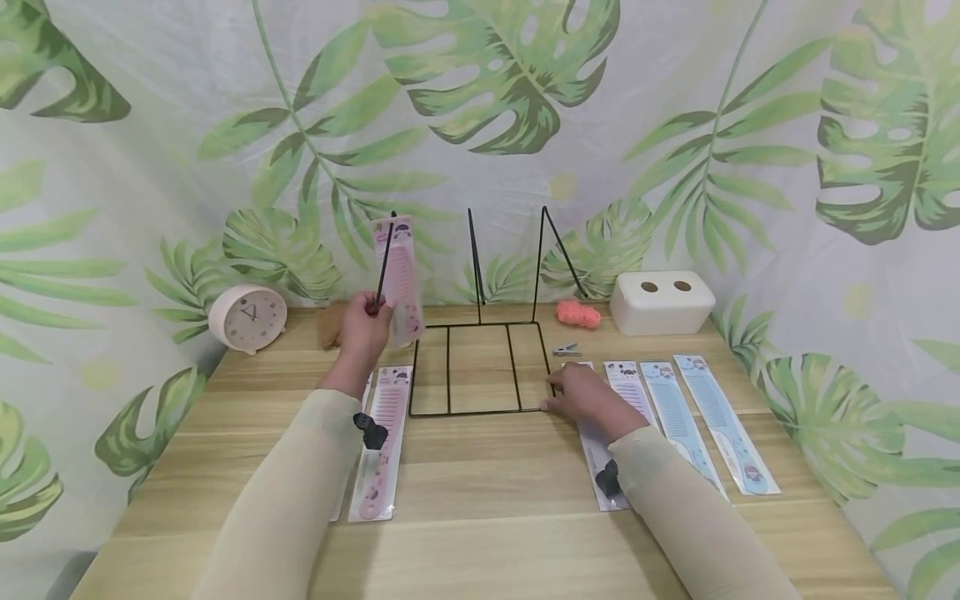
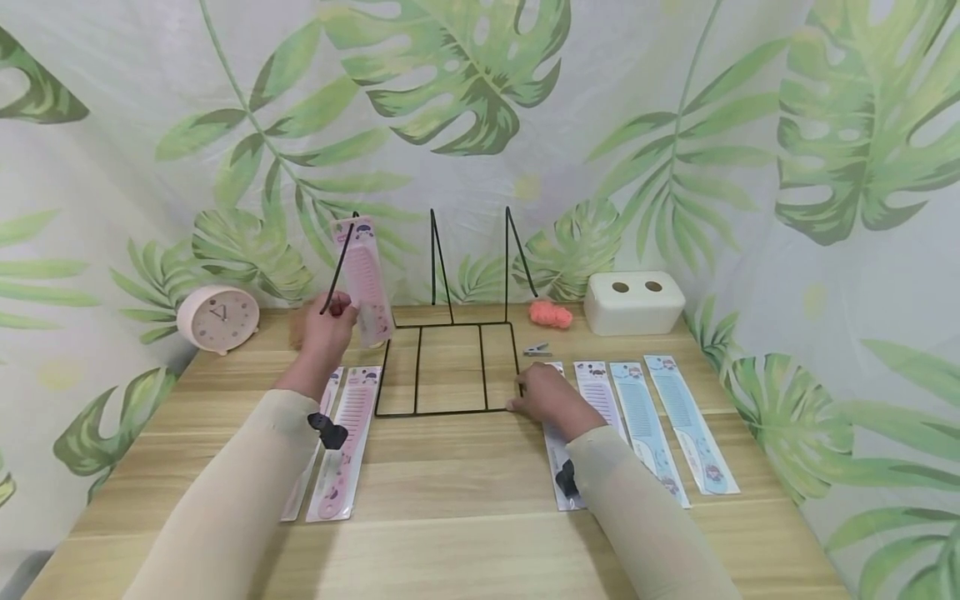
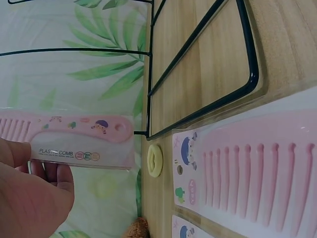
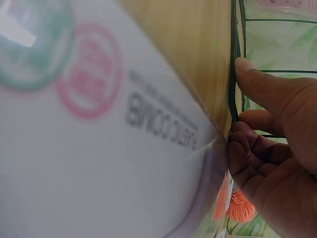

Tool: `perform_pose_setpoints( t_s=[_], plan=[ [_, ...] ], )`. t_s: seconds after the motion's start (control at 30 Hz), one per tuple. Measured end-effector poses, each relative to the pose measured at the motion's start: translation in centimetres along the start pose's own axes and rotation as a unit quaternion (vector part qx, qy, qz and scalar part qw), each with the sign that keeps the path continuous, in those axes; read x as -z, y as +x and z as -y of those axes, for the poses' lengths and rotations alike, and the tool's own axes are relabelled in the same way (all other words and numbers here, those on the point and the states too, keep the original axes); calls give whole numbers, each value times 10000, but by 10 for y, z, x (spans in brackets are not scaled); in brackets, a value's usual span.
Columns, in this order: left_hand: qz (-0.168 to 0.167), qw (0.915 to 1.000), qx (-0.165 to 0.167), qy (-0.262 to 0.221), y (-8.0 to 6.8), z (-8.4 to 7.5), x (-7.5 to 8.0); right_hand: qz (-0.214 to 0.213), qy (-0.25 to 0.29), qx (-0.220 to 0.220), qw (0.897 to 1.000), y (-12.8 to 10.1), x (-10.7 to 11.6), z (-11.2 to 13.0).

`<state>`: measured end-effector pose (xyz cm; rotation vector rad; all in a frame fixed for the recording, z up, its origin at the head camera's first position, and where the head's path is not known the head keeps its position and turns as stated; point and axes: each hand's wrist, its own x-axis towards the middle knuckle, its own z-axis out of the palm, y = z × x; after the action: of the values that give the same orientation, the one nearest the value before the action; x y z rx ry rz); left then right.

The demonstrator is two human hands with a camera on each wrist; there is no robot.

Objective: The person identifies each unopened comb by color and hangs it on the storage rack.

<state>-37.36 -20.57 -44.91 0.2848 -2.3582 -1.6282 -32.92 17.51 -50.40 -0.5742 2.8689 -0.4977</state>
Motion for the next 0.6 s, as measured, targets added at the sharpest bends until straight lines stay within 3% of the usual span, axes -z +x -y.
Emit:
perform_pose_setpoints(
  t_s=[0.23,0.33,0.43,0.53,0.6],
  plan=[
    [-53,9999,-92,25,0,3,-3,22,22,-112,9999,-2,1,0],
    [167,9996,-163,144,-3,7,4,9,35,-124,9999,-2,1,0],
    [609,9968,-307,410,-11,15,20,-9,67,-113,9999,-1,2,2],
    [1307,9837,-377,1172,-28,25,41,-3,96,-95,9999,-1,2,3],
    [1782,9631,-351,1985,-42,31,53,11,69,-85,9999,-1,1,2]
  ],
)
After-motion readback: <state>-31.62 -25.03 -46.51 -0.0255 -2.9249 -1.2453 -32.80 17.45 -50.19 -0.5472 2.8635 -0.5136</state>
